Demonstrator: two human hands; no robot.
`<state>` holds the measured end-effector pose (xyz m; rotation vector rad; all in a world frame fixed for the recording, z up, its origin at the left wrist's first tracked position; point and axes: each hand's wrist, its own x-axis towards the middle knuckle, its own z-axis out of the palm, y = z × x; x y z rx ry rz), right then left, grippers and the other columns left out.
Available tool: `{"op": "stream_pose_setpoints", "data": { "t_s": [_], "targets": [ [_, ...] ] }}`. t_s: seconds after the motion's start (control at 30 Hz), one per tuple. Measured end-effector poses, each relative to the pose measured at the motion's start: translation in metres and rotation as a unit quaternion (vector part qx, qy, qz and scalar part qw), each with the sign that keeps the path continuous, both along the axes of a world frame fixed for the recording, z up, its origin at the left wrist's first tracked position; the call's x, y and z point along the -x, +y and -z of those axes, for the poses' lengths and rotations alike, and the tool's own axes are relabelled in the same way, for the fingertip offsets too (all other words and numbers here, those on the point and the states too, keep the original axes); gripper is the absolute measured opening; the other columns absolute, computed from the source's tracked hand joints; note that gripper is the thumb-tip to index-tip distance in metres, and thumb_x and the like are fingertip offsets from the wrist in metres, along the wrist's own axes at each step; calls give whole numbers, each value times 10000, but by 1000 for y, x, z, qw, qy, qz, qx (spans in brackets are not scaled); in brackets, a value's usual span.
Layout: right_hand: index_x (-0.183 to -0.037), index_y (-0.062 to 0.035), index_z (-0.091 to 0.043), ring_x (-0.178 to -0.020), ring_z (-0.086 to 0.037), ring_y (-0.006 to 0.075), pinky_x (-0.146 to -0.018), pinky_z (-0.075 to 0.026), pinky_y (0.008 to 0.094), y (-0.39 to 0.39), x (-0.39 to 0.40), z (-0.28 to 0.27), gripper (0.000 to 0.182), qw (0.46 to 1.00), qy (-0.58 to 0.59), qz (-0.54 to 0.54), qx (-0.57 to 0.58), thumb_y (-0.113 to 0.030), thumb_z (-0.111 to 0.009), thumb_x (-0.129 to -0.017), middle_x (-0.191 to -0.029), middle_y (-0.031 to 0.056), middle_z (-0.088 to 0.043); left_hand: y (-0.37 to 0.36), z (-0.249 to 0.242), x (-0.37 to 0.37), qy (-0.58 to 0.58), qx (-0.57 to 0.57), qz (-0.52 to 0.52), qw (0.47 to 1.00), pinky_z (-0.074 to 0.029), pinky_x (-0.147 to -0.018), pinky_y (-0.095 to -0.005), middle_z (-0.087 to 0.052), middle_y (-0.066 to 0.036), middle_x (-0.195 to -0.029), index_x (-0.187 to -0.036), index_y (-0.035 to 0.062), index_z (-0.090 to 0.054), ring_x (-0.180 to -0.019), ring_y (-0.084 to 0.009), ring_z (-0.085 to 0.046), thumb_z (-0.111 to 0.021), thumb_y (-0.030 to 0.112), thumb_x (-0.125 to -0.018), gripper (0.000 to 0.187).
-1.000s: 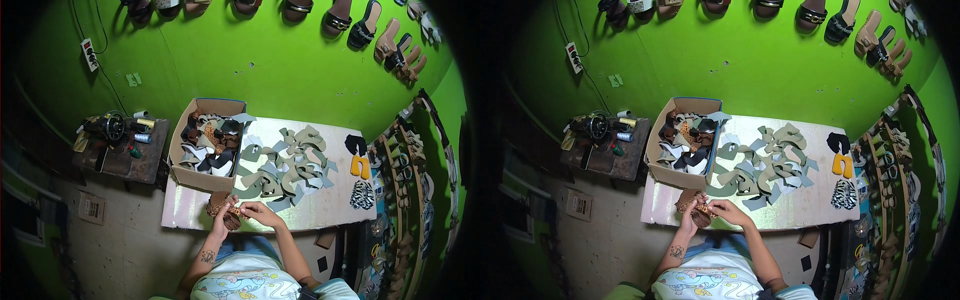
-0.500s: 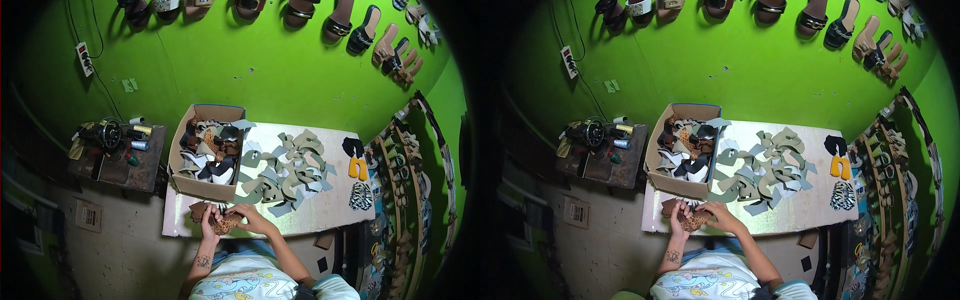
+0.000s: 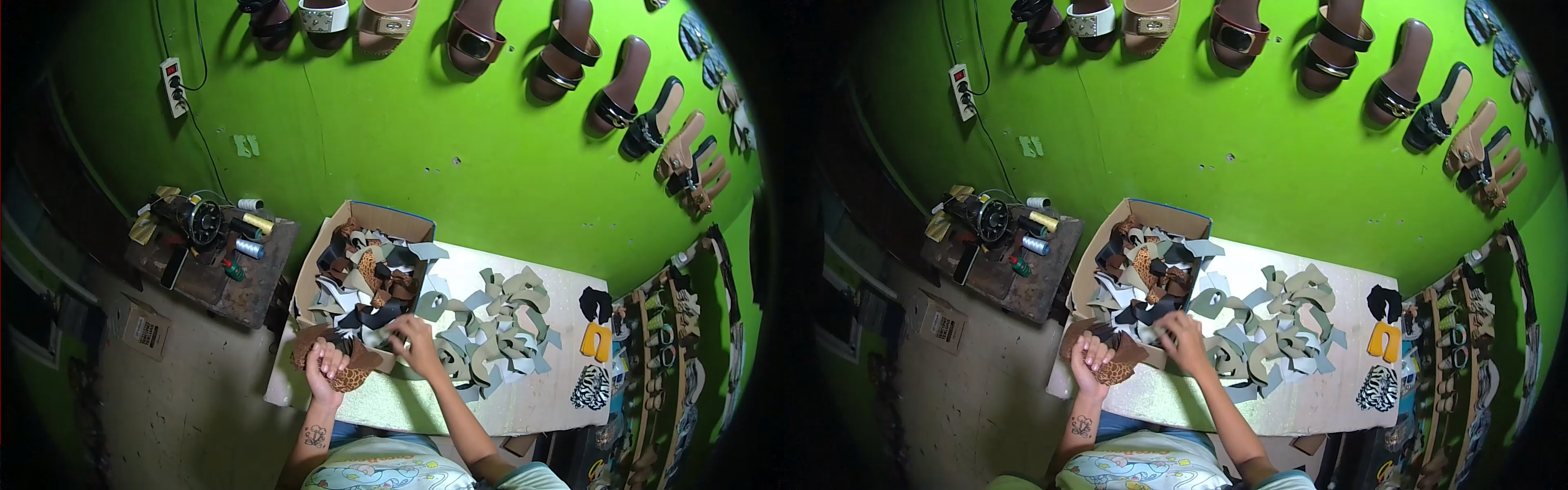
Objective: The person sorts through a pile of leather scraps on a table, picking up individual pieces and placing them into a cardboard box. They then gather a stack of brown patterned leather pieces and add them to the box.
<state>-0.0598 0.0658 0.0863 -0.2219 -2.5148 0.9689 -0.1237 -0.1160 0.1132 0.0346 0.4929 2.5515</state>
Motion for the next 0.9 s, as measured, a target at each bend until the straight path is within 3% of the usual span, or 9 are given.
{"op": "stream_pose_setpoints", "data": {
  "t_s": [0.1, 0.2, 0.33, 0.4, 0.43, 0.53, 0.7, 0.8, 0.9],
  "targets": [
    [-999, -105, -569, -936, -492, 256, -803, -330, 379, 20, 39, -8, 298, 995, 24, 99, 14, -183, -648, -722, -1003, 73, -542, -4, 0, 20, -14, 25, -21, 999, -291, -468, -183, -286, 66, -504, -678, 144, -356, -401, -25, -267, -418, 204, -900, 239],
    [-1132, -141, -490, -954, -479, 273, -813, -318, 424, 33, 76, -13, 459, 969, -45, 199, -140, -183, -658, -707, -1043, 67, -533, 0, 3, 49, -16, 26, 19, 999, -292, -469, -186, -287, 62, -518, -671, 146, -353, -414, -30, -273, -428, 212, -898, 248],
    [-949, -132, -620, -906, -510, 242, -818, -306, 414, 62, 101, 13, 232, 940, -174, 217, -196, -176, -640, -722, -930, 56, -577, 0, -9, 76, -27, 39, 61, 997, -313, -491, -194, -287, 58, -536, -673, 145, -358, -451, -35, -289, -433, 213, -897, 246],
    [-839, -134, -656, -864, -519, 235, -807, -304, 400, 68, 105, 9, 114, 978, -137, 159, -18, -164, -630, -732, -875, 50, -590, -4, -13, 92, -2, 25, 82, 996, -326, -509, -194, -301, 55, -549, -685, 140, -365, -474, -36, -311, -433, 211, -897, 234],
    [-839, -134, -656, -864, -519, 235, -807, -304, 400, 66, 104, -5, 114, 977, -137, 165, -15, -164, -630, -732, -875, 50, -590, -6, -13, 100, -1, 27, 88, 996, -326, -509, -194, -301, 55, -549, -685, 140, -365, -474, -36, -311, -433, 211, -897, 234],
    [-811, -144, -654, -850, -499, 246, -754, -312, 396, 63, 92, -55, 81, 983, -58, 140, -108, -136, -614, -741, -866, 54, -554, -5, -8, 120, -31, 63, 137, 988, -340, -525, -195, -324, 53, -571, -705, 135, -365, -491, -35, -341, -437, 202, -896, 215],
    [-792, -135, -634, -812, -487, 240, -707, -319, 336, 42, 78, -126, 118, 980, -49, 120, -154, -70, -634, -693, -801, 55, -512, 7, -9, 127, -24, 52, 177, 983, -355, -546, -201, -327, 56, -576, -716, 132, -372, -509, -37, -354, -446, 195, -890, 200],
    [-832, -116, -611, -792, -501, 221, -716, -339, 328, 30, 73, -148, 157, 980, -42, 51, -188, -74, -640, -684, -781, 47, -520, 15, -6, 125, -27, 67, 211, 975, -375, -575, -206, -357, 48, -607, -738, 128, -396, -556, -47, -381, -461, 224, -886, 188],
    [-830, -116, -612, -810, -507, 213, -740, -352, 344, 26, 74, -146, 167, 980, 7, -64, -187, -70, -643, -672, -798, 39, -528, 23, 3, 119, -22, 118, 227, 966, -433, -705, -224, -516, 5, -784, -903, 87, -503, -725, -90, -504, -473, 271, -887, 187]
  ]
}}
